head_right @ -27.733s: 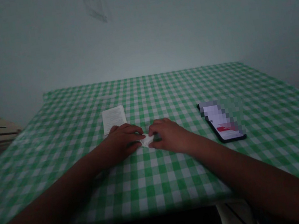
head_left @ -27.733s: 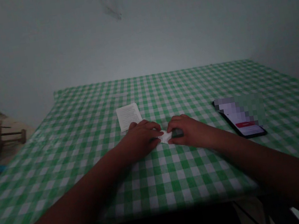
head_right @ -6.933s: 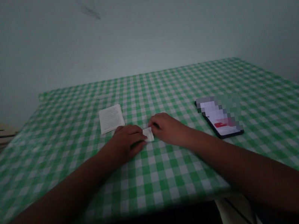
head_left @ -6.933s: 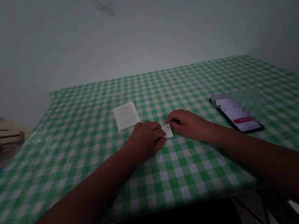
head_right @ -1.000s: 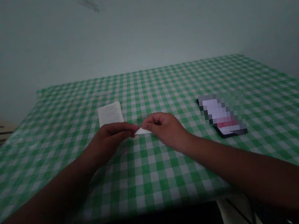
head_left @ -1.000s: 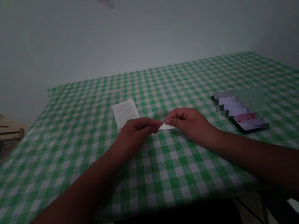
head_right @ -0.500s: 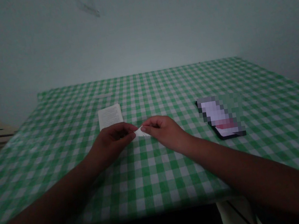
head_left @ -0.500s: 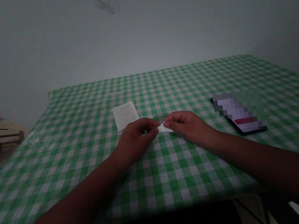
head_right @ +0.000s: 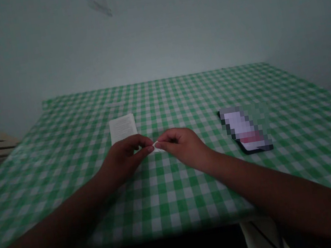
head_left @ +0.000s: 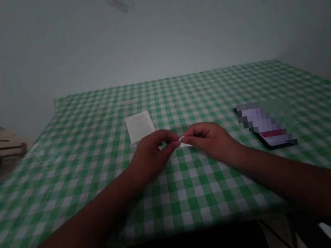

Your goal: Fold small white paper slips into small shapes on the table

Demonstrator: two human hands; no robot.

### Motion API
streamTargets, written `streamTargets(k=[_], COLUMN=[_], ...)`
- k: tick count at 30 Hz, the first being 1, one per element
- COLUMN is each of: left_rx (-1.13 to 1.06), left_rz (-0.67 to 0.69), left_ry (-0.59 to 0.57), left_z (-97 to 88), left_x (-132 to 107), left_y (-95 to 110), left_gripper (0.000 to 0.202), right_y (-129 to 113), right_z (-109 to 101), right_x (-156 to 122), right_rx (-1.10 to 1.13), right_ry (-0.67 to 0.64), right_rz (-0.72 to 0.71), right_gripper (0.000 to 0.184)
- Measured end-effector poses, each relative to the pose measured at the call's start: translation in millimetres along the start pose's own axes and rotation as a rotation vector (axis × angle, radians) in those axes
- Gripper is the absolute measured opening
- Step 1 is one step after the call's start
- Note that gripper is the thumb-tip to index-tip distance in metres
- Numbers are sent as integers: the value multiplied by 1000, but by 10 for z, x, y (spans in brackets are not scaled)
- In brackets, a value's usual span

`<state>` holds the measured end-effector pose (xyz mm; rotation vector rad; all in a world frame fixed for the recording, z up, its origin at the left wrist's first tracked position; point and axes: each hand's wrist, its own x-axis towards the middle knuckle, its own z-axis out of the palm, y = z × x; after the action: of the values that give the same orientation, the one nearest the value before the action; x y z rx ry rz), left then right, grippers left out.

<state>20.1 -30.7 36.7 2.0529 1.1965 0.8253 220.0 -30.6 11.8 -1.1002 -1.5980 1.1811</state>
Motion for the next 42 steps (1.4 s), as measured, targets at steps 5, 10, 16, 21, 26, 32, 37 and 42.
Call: streamTargets(k=[5,10,16,21,26,32,37,42], left_rx=[-20,-21,-38,-78,-176,-303,-334,-287], left_rz=[-18,-16,-5,-2,-17,-46,-59,-31], left_ry=[3,9,-15,-41,-12,-10,12,0], left_z=[-1,5,10,24,64,120,123,80], left_x=[-12,-10,-10,-11,7,7,-6,-14], left_y=[6,13,-16,-26,-126,-158,-99,-81], left_gripper=[11,9,11,17,30,25,22,18], right_y=[-31,-28,-14,-9,22,40,17,-2], right_z=[-1,-7,-16,-20,-50,-24,-2,-3], right_x=[-2,2,6,21,83,95,55,43], right_rx=[7,17,18,32,117,248,210,273], right_ry=[-1,-7,-21,-17,-85,-135,-167,-149], right_rz=[18,14,11,34,141,164,125,115], right_gripper=[16,18,19,20,19,21,20,27])
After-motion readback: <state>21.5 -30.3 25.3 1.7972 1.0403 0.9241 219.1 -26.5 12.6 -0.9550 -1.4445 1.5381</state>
